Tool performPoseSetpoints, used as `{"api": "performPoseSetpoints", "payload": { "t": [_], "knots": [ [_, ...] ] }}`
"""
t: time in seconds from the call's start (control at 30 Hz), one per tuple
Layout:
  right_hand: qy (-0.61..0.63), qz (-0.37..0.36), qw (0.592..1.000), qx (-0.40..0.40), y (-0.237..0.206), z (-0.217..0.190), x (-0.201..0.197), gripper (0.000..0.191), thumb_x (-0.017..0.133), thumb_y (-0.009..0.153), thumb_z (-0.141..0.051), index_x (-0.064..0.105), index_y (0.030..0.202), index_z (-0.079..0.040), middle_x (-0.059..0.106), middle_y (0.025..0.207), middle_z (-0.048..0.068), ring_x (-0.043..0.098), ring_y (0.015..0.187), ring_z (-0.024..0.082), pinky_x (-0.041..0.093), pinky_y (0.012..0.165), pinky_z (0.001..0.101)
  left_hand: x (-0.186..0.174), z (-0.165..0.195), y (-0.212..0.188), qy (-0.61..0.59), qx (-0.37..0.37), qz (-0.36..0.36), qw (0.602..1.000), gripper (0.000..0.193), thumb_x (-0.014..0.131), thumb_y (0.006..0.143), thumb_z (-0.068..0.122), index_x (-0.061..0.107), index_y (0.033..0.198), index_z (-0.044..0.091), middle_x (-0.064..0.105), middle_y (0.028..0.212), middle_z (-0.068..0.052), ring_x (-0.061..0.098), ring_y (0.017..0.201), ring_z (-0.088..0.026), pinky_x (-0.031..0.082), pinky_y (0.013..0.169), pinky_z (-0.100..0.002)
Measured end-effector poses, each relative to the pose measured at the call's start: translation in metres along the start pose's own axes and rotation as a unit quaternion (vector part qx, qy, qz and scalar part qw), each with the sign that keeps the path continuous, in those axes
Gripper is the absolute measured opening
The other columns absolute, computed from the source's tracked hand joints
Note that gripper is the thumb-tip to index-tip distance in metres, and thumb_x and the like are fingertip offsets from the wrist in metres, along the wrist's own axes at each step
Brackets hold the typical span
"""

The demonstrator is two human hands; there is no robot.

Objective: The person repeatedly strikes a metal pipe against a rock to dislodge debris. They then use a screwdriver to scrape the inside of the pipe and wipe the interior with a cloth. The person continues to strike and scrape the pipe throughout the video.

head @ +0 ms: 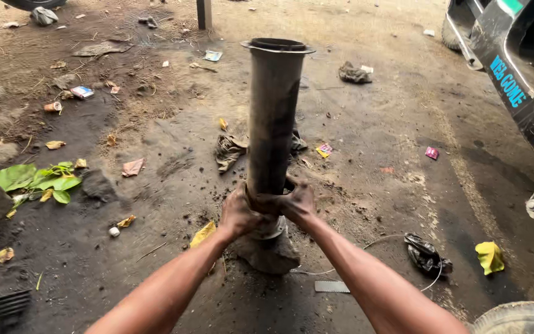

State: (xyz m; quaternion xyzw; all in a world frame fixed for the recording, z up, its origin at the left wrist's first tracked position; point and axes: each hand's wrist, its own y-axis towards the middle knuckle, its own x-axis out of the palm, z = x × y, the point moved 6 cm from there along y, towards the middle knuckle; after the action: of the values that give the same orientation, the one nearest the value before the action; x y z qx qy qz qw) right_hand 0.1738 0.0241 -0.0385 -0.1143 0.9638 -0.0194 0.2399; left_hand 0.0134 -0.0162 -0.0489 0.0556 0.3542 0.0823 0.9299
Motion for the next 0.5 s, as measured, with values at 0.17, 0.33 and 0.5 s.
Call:
{"api": "performPoseSetpoints", "payload": {
  "t": [0.17, 0.33, 0.5],
  "knots": [
    [0.039, 0.014, 0.999, 0.012, 0.009, -0.015, -0.008, 0.099, 0.093, 0.060, -0.042, 0.051, 0.141, -0.003, 0.078, 0.107, 0.018, 0.079, 0.070, 0.018, 0.068, 0.059, 0.0301, 0.010, -0.010, 0.019, -0.115, -0.171, -0.059, 0.977, 0.085, 0.086, 0.062, 0.026, 0.043, 0.133, 0.007, 0.069, 0.108, -0.015, 0.074, 0.092, -0.026, 0.067, 0.076, -0.033],
    [0.108, -0.024, 0.994, 0.025, 0.004, -0.025, -0.015, 0.072, 0.089, 0.062, -0.037, 0.072, 0.123, -0.003, 0.080, 0.105, 0.020, 0.078, 0.074, 0.026, 0.068, 0.060, 0.0383, 0.002, 0.018, 0.030, -0.082, -0.145, -0.049, 0.985, 0.056, 0.084, 0.070, 0.024, 0.062, 0.116, 0.001, 0.075, 0.104, -0.016, 0.075, 0.092, -0.021, 0.064, 0.078, -0.033],
    [0.143, -0.086, 0.982, 0.089, 0.010, -0.024, -0.040, 0.087, 0.088, 0.066, -0.043, 0.056, 0.141, -0.014, 0.067, 0.133, 0.018, 0.070, 0.108, 0.034, 0.068, 0.074, 0.0497, -0.053, 0.049, 0.029, -0.111, -0.074, -0.057, 0.989, 0.077, 0.096, 0.058, 0.022, 0.054, 0.121, 0.006, 0.067, 0.108, -0.011, 0.070, 0.091, -0.021, 0.062, 0.079, -0.030]
  ]
}}
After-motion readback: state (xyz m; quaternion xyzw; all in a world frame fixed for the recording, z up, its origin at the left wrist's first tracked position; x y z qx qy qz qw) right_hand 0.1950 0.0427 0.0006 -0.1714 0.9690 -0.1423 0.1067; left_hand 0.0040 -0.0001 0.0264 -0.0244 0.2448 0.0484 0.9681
